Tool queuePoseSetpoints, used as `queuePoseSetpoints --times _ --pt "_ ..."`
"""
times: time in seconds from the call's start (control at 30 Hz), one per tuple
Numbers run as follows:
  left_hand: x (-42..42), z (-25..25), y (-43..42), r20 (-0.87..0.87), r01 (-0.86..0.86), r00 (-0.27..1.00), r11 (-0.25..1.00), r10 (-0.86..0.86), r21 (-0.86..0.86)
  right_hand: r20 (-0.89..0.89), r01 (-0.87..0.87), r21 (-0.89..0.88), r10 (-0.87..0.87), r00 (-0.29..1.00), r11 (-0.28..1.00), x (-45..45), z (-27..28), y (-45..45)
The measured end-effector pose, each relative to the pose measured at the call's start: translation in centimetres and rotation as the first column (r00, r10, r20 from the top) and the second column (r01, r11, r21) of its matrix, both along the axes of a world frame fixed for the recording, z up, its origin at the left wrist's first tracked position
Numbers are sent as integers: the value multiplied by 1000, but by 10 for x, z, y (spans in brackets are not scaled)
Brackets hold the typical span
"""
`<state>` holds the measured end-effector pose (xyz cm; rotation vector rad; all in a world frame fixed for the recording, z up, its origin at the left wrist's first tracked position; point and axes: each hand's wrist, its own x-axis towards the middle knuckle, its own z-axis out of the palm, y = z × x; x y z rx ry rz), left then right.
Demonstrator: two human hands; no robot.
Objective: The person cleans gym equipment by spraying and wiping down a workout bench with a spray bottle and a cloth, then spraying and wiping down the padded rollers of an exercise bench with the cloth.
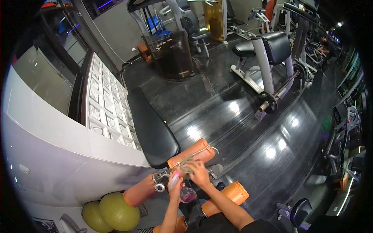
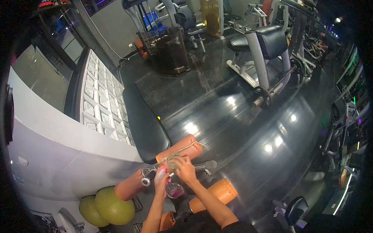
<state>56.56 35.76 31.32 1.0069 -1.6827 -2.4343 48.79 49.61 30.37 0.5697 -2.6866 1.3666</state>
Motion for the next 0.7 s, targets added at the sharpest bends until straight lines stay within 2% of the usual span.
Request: queuePoseSetpoints --times 0.07,0.1,0.13,0.17,0.23,0.3,0.37,0.47,0.6,0.63,0.7 --pt "14 1 8 13 -36 999 999 36 -7 -6 -172 68 172 985 983 1 -4 -15" --pt "18 4 13 22 -71 997 997 71 -11 -5 -168 71 168 986 983 0 0 -15" --pt "18 10 16 2 -36 999 999 36 -12 4 -227 88 228 974 970 -2 3 -15" --pt "18 5 17 2 -38 999 999 38 -11 13 -289 102 289 957 952 -5 7 -16" --pt "19 -4 15 50 -36 998 999 36 -6 -24 -307 149 314 949 940 -15 5 -5" --pt "18 -5 11 45 -27 999 1000 27 8 -150 -208 250 250 956 946 -26 -1 13" --pt "19 -10 3 7 7 1000 1000 -6 -17 -163 -70 213 106 981 975 -38 2 41" --pt "25 -26 -8 -38 14 999 1000 -14 12 -85 158 188 -144 986 969 -48 12 73" --pt "22 -18 -5 -105 -4 994 998 10 57 -85 271 136 -261 962 953 -44 29 52" --pt "20 -17 -5 -121 -6 993 998 15 67 -88 269 137 -258 962 954 -42 27 41" --pt "11 -12 -8 -133 -3 991 998 11 62 -73 145 121 -137 988 982 -34 22 16"
